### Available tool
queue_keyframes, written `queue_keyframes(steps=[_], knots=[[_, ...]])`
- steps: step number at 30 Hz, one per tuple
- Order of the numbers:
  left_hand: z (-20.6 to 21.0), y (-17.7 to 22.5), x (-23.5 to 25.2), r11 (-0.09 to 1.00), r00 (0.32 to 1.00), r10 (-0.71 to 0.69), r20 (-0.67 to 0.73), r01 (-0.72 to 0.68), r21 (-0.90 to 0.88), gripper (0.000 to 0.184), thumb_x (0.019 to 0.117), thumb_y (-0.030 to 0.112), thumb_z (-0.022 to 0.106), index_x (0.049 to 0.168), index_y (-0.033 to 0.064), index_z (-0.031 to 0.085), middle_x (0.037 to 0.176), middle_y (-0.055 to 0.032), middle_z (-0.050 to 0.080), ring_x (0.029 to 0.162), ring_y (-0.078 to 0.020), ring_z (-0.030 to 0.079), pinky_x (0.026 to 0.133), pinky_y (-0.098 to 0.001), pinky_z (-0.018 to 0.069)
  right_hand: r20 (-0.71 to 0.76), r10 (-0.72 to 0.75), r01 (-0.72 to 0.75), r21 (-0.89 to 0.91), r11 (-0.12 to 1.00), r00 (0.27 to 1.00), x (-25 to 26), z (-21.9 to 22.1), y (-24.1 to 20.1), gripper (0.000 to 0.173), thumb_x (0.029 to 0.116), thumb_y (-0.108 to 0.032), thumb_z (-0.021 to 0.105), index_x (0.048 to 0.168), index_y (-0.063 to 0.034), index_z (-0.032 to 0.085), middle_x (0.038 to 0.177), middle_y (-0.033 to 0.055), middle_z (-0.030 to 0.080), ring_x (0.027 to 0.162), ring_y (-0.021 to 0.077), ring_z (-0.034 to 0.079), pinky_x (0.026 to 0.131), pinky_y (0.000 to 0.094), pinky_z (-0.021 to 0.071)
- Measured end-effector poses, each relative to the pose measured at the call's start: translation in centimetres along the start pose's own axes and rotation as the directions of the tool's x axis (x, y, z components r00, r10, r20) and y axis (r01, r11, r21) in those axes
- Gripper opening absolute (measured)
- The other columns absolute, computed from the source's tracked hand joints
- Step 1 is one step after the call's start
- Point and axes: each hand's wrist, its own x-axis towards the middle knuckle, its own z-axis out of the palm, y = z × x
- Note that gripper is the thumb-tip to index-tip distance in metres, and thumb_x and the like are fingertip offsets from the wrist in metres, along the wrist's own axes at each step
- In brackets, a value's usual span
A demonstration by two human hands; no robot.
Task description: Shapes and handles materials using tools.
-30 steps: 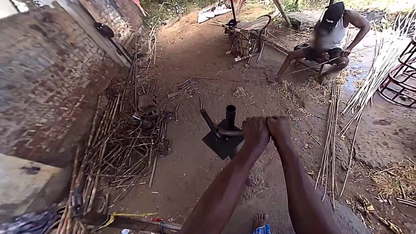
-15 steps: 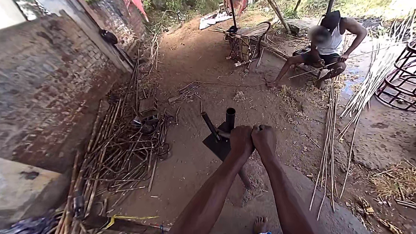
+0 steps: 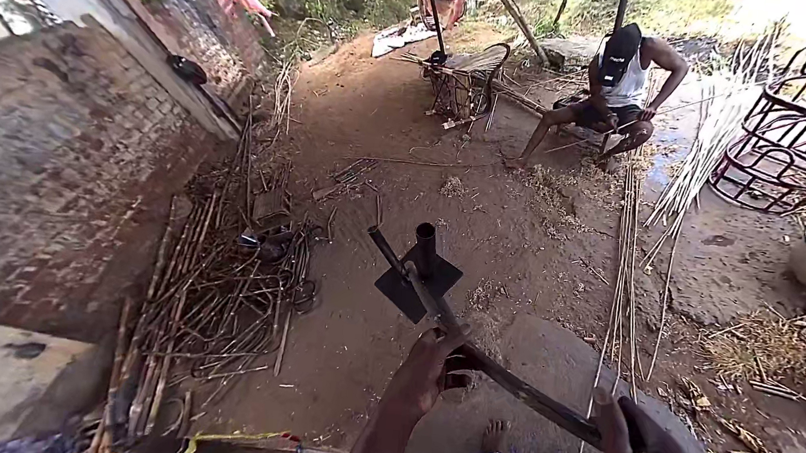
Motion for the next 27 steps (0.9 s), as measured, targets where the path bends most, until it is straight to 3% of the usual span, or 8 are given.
queue_keyframes(steps=[4,8,11,13,16,20,23,27], knots=[[4.4,1.3,1.3,0.998,0.999,-0.035,0.021,0.036,-0.045,0.036,0.1022,0.033,0.065,0.126,0.0073,0.055,0.094,-0.0147,0.072,0.073,-0.0216,0.072,0.06,-0.0328,0.0599,-0.097,-0.021,0.032,0.109,0.993,0.995,7.7,-1.2,2.8,0.044,0.0992,-0.042,0.059,0.06,-0.0235,0.049,0.05,-0.0146,0.044,0.042,-0.0022,0.043,0.041,0.0188,0.0377],[9.0,2.7,5.0,0.987,1.0,-0.011,-0.008,0.01,-0.16,0.034,0.1056,0.03,0.059,0.122,-0.0001,0.06,0.091,-0.0124,0.073,0.069,-0.0166,0.071,0.066,-0.0301,0.0617,0.005,0.18,-0.175,0.275,0.945,0.984,21.5,3.0,7.6,0.035,0.0974,-0.033,0.063,0.065,-0.0267,0.052,0.053,-0.0147,0.05,0.045,0.0004,0.047,0.045,0.0223,0.0442],[12.3,3.7,8.6,0.944,0.989,-0.056,-0.134,0.009,-0.329,0.04,0.1052,0.02,0.059,0.133,-0.0038,0.044,0.095,-0.0179,0.065,0.068,-0.0223,0.068,0.064,-0.0349,0.062,0.111,0.315,-0.334,0.268,0.904,0.943,29.4,7.8,10.7,0.033,0.0948,-0.035,0.065,0.068,-0.0228,0.05,0.05,-0.0115,0.045,0.039,0.0026,0.041,0.04,0.0237,0.0389],[12.0,3.0,7.9,0.959,0.989,-0.033,-0.147,-0.011,-0.283,0.042,0.104,0.025,0.062,0.131,-0.0034,0.046,0.092,-0.0185,0.068,0.066,-0.0233,0.07,0.062,-0.0365,0.0629,0.073,0.289,-0.298,0.249,0.921,0.955,27.1,6.2,9.0,0.037,0.096,-0.041,0.062,0.066,-0.0229,0.049,0.05,-0.0104,0.043,0.039,0.0041,0.039,0.039,0.0254,0.0367],[6.7,0.6,3.0,0.999,1.0,0.014,0.022,-0.013,-0.039,0.038,0.1038,0.034,0.061,0.127,0.0036,0.056,0.092,-0.014,0.072,0.07,-0.0205,0.071,0.067,-0.0342,0.0621,-0.035,0.163,-0.162,0.051,0.986,0.986,12.9,-0.3,5.3,0.046,0.101,-0.05,0.057,0.072,-0.014,0.056,0.058,-0.004,0.046,0.048,0.0099,0.045,0.047,0.0335,0.0424],[2.1,-1.8,0.9,0.995,0.992,-0.085,0.097,0.079,0.059,0.033,0.1028,0.02,0.064,0.128,0.0031,0.05,0.091,-0.0191,0.072,0.075,-0.0273,0.074,0.069,-0.0386,0.0636,-0.131,0.019,-0.007,0.095,0.995,0.991,0.8,-1.4,3.8,0.036,0.0991,-0.022,0.057,0.064,-0.0183,0.05,0.053,-0.0148,0.042,0.045,-0.0057,0.043,0.044,0.0133,0.0371],[3.3,-1.5,1.7,0.996,0.99,-0.086,0.113,0.084,0.021,0.029,0.1017,0.018,0.066,0.122,0.0005,0.054,0.09,-0.0184,0.073,0.072,-0.0246,0.074,0.067,-0.0353,0.0632,-0.106,0.026,-0.01,0.152,0.988,0.994,3.9,-1.6,6.0,0.036,0.0976,-0.026,0.059,0.063,-0.0209,0.051,0.053,-0.014,0.042,0.045,-0.0026,0.042,0.044,0.0165,0.0368],[8.4,0.0,4.1,0.997,1.0,0.011,0.001,-0.011,-0.079,0.032,0.1013,0.022,0.066,0.122,-0.0008,0.059,0.093,-0.0125,0.071,0.07,-0.0162,0.07,0.067,-0.0289,0.0607,-0.018,0.228,-0.215,0.271,0.938,0.973,16.7,0.9,8.4,0.025,0.0961,-0.025,0.064,0.072,-0.0213,0.057,0.057,-0.013,0.051,0.047,0.0003,0.048,0.047,0.0212,0.0456]])
